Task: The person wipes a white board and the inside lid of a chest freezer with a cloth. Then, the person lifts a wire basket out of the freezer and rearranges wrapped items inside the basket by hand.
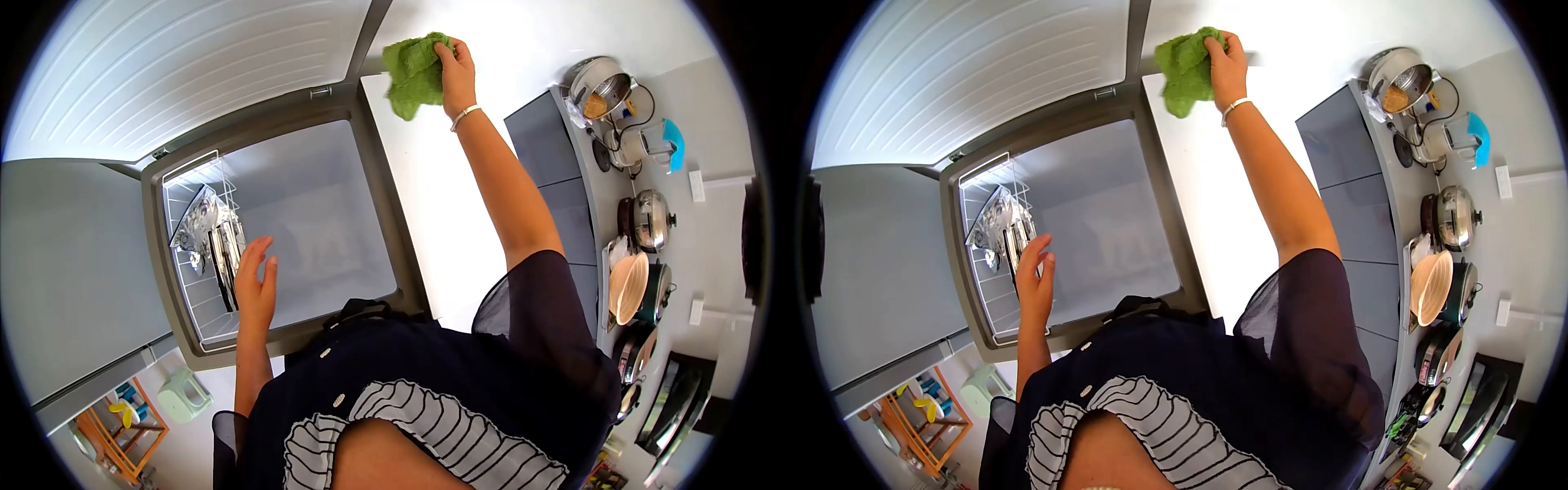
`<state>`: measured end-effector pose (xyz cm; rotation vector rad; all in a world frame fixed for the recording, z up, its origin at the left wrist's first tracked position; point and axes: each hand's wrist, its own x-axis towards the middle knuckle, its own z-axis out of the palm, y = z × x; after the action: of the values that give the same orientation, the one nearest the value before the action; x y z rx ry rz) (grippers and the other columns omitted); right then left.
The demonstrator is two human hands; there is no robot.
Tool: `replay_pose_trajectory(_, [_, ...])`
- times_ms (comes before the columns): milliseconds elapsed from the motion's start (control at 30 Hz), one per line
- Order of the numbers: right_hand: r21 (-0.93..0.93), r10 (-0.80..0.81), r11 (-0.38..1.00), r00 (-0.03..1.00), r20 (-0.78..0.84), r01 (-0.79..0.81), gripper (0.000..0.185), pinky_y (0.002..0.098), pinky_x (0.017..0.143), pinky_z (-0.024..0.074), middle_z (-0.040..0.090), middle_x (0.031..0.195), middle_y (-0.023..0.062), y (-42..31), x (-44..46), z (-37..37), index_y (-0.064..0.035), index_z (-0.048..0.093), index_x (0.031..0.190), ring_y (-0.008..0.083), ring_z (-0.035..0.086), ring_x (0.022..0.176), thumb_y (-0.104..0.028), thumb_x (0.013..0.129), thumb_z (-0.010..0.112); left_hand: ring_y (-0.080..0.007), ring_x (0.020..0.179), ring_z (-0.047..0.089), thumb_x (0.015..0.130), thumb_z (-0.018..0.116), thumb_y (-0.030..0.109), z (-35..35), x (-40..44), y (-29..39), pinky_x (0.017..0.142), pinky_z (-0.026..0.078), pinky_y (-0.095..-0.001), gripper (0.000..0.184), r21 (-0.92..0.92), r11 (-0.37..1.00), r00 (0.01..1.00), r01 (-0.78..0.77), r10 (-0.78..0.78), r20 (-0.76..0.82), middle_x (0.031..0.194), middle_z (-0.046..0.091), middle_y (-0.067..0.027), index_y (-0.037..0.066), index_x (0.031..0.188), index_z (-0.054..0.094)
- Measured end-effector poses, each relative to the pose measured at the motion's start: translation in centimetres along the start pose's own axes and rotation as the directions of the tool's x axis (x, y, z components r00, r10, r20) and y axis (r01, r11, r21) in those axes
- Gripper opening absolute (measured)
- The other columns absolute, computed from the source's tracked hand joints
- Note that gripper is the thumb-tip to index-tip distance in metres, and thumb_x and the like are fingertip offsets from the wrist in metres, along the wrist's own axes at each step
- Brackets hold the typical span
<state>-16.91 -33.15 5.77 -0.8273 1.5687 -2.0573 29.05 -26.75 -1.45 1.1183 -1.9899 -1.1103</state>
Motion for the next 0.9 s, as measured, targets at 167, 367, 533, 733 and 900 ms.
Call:
replay_pose_trajectory(167, [-0.554, 0.078, 0.829, 0.965, 0.252, 0.078, 0.03, 0.0286, 0.08, 0.0507, 0.069, 0.1, 0.0059, 5.9, 2.6, -2.5, -0.0046, 0.069, 0.117, 0.0127, 0.063, 0.089, -0.02, 0.091, 0.068, -0.0287, 0.119, 0.058, 0.096, 0.059, 0.01, 0.6, 0.2, 1.3, 0.096, 0.048, -0.0359, 0.031, 0.01, 1.0, 0.999, -0.029, 0.029, 0.021, 0.129, 0.06, -0.0156, 0.004, 0.126, 0.062])
replay_pose_trajectory(367, [-0.823, 0.22, 0.504, 0.882, 0.416, 0.262, 0.034, 0.0407, 0.092, 0.049, 0.07, 0.11, 0.0177, 8.7, -2.9, -1.5, -0.0137, 0.071, 0.119, 0.034, 0.065, 0.104, -0.031, 0.09, 0.066, -0.0279, 0.12, 0.058, 0.095, 0.059, 0.008, 0.0, -0.7, 1.2, 0.097, 0.048, -0.0363, 0.03, 0.022, 1.0, 1.0, -0.009, 0.01, -0.019, 0.128, 0.061, -0.015, 0.004, 0.125, 0.063])
replay_pose_trajectory(533, [-0.881, 0.547, 0.453, 0.738, 0.397, 0.138, 0.038, 0.0388, 0.092, 0.0487, 0.071, 0.108, 0.0171, 4.1, -8.6, -4.0, -0.0122, 0.07, 0.12, 0.0319, 0.065, 0.103, -0.034, 0.089, 0.065, -0.0262, 0.119, 0.058, 0.095, 0.059, 0.007, 0.3, -2.2, 0.0, 0.097, 0.048, -0.036, 0.03, -0.056, 0.998, 0.999, 0.036, -0.036, -0.002, 0.128, 0.061, -0.0145, 0.003, 0.125, 0.063])
replay_pose_trajectory(733, [-0.892, 0.748, 0.452, 0.548, 0.375, -0.008, 0.042, 0.0375, 0.1, 0.0472, 0.07, 0.119, 0.0165, -1.4, -18.8, -8.2, -0.0084, 0.07, 0.121, 0.0276, 0.064, 0.111, -0.028, 0.085, 0.07, -0.0253, 0.117, 0.059, 0.097, 0.058, 0.01, 1.3, -1.7, 0.2, 0.096, 0.049, -0.034, 0.029, -0.082, 0.996, 0.989, -0.042, 0.053, 0.136, 0.128, 0.061, -0.0145, 0.003, 0.125, 0.063])
replay_pose_trajectory(900, [-0.908, 0.849, 0.406, 0.41, 0.334, -0.101, 0.039, 0.0423, 0.103, 0.0458, 0.071, 0.118, 0.0138, -4.2, -28.4, -13.3, -0.0118, 0.072, 0.118, 0.0272, 0.064, 0.111, -0.028, 0.084, 0.071, -0.0259, 0.118, 0.058, 0.097, 0.058, 0.01, 2.7, -1.2, 0.6, 0.096, 0.049, -0.0344, 0.029, -0.139, 0.985, 0.959, -0.102, 0.134, 0.251, 0.129, 0.06, -0.0153, 0.004, 0.125, 0.064])
